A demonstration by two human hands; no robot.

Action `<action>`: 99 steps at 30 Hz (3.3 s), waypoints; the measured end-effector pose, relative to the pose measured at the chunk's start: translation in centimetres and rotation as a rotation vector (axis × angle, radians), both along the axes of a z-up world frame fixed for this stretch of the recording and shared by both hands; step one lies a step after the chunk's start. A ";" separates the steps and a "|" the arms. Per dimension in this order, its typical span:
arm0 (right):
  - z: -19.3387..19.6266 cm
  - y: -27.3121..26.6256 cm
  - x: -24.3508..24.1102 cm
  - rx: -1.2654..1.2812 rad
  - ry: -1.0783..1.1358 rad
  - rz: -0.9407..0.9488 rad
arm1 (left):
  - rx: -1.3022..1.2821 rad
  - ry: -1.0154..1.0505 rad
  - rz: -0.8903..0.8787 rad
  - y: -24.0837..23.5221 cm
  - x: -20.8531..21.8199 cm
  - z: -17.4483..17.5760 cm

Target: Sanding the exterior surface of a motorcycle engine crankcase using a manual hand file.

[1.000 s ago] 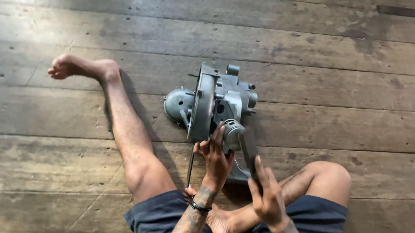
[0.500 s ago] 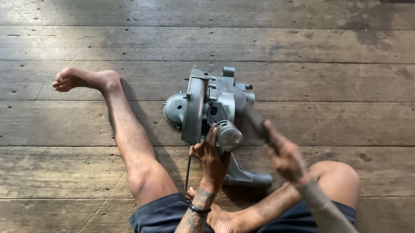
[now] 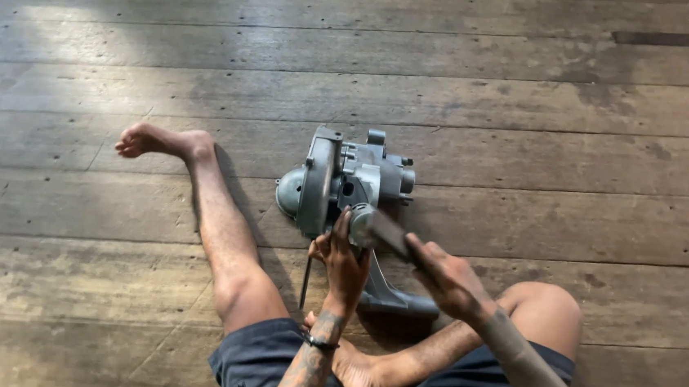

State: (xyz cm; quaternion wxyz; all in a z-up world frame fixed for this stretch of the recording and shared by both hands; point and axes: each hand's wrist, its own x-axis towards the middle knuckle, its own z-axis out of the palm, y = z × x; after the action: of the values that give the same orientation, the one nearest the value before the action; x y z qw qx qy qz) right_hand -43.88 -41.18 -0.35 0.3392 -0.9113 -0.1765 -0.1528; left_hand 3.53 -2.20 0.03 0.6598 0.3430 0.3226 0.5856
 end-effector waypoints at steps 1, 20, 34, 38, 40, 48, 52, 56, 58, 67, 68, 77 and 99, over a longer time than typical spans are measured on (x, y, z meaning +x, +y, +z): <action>-0.8 -0.9 0.9 -0.006 -0.001 0.023 | -0.006 -0.001 0.023 -0.7 -0.4 0.5; -3.3 -2.9 -4.9 0.630 -0.171 -0.221 | -0.075 0.030 -0.342 -1.7 -12.0 7.1; -1.6 3.5 -11.1 1.510 -0.168 -0.286 | 1.502 0.471 -0.883 -16.2 -38.2 -1.9; -0.5 2.3 -8.3 1.518 -0.188 -0.179 | 1.477 0.498 -0.901 -16.1 -37.9 -1.7; -0.6 2.1 -7.1 1.526 -0.187 -0.139 | 1.484 0.497 -0.880 -15.8 -37.1 -1.9; -5.7 2.9 -9.6 1.763 0.173 -0.296 | 1.471 0.405 -0.885 -16.2 -38.9 -1.2; -6.5 2.0 -11.1 1.786 0.232 -0.291 | 1.467 0.413 -0.859 -16.5 -39.1 -2.1; -7.5 1.3 -11.7 1.799 0.231 -0.293 | 1.470 0.391 -0.851 -16.7 -39.2 -1.9; -8.2 1.2 -11.6 1.754 0.219 -0.344 | 1.458 0.401 -0.825 -16.9 -39.0 -2.0; -7.3 3.2 -7.4 1.705 0.146 -0.189 | 1.348 0.554 -0.750 -18.5 -37.5 -3.9; -6.3 3.6 -6.6 1.573 0.179 -0.191 | 1.351 0.527 -0.734 -18.5 -37.6 -4.3; 1.0 4.3 1.7 0.517 0.005 -0.246 | 1.351 0.446 -0.698 -18.8 -37.2 -3.5; 3.8 2.4 3.8 0.005 -0.068 -0.219 | 1.383 0.375 -0.616 -19.7 -37.1 -4.7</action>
State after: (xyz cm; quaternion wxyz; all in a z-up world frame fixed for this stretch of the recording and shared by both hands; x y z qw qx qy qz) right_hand -40.09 -38.79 3.44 0.3166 -0.9185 -0.0871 -0.2202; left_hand -33.54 -21.89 -4.71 0.3635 0.8439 -0.1193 0.3761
